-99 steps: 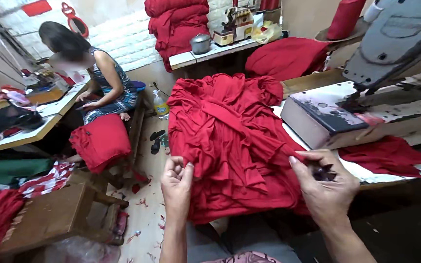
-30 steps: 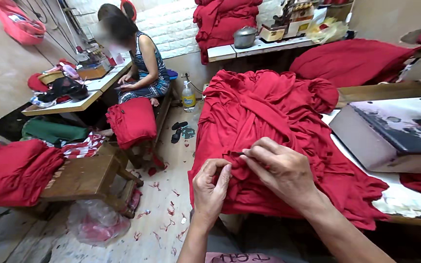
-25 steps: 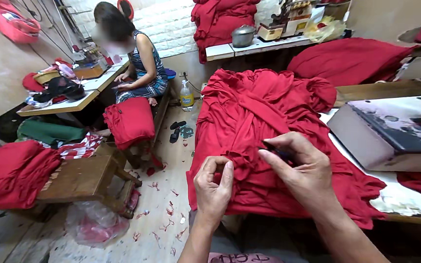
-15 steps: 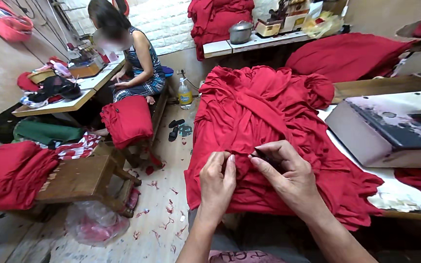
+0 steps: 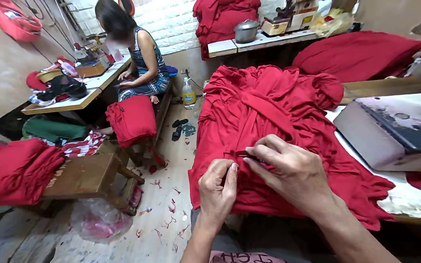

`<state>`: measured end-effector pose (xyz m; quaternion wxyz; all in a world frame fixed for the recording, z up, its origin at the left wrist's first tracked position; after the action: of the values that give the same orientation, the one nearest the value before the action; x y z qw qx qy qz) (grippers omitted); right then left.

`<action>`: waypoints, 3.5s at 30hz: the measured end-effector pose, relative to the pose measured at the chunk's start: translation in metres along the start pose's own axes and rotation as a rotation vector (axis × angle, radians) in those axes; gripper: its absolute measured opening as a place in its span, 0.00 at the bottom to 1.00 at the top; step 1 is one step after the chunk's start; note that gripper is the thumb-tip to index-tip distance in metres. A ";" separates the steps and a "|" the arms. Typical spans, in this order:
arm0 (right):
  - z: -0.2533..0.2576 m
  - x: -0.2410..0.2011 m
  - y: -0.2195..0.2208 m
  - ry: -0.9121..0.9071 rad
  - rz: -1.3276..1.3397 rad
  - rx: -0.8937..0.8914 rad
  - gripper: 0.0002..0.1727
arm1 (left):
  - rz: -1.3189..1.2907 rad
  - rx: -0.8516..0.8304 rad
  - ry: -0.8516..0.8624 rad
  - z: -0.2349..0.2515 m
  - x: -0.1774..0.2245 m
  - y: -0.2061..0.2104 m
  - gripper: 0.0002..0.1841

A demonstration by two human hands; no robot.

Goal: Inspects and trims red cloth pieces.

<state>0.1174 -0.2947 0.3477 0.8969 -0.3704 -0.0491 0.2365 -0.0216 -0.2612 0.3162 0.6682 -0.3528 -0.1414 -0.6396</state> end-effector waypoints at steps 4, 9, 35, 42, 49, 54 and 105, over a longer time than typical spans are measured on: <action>0.009 -0.008 0.009 -0.060 -0.007 -0.047 0.11 | -0.009 -0.025 0.056 0.000 0.005 0.003 0.08; 0.008 0.005 0.013 -0.010 0.162 -0.014 0.14 | 0.027 0.034 0.052 -0.005 0.003 -0.014 0.08; -0.027 0.050 0.022 0.353 0.260 -0.309 0.32 | 0.003 0.045 -0.318 -0.016 -0.044 -0.030 0.08; -0.041 0.041 0.011 0.341 0.319 -0.039 0.19 | -0.747 0.283 -0.607 -0.022 -0.077 -0.040 0.12; -0.021 -0.018 0.030 0.058 0.502 -0.030 0.11 | -1.142 0.392 -0.747 -0.041 -0.081 -0.027 0.16; -0.020 -0.038 0.048 0.031 0.523 -0.083 0.10 | -1.339 0.488 -0.822 -0.045 -0.072 -0.028 0.20; -0.017 -0.077 0.062 0.035 0.447 -0.309 0.18 | 0.047 0.314 -0.511 -0.114 -0.047 -0.101 0.10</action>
<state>0.0294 -0.3031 0.2999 0.7560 -0.5084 0.0139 0.4121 -0.1548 -0.2931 0.2342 0.6719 -0.3979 -0.3939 -0.4849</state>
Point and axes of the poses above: each hand's wrist, its own z-axis towards the middle knuckle, its own y-axis out of the palm, x = y × z, the point moved 8 cm from there along z, towards the middle knuckle, and after that the axes turned 9 degrees about -x, right-handed, at the moved point
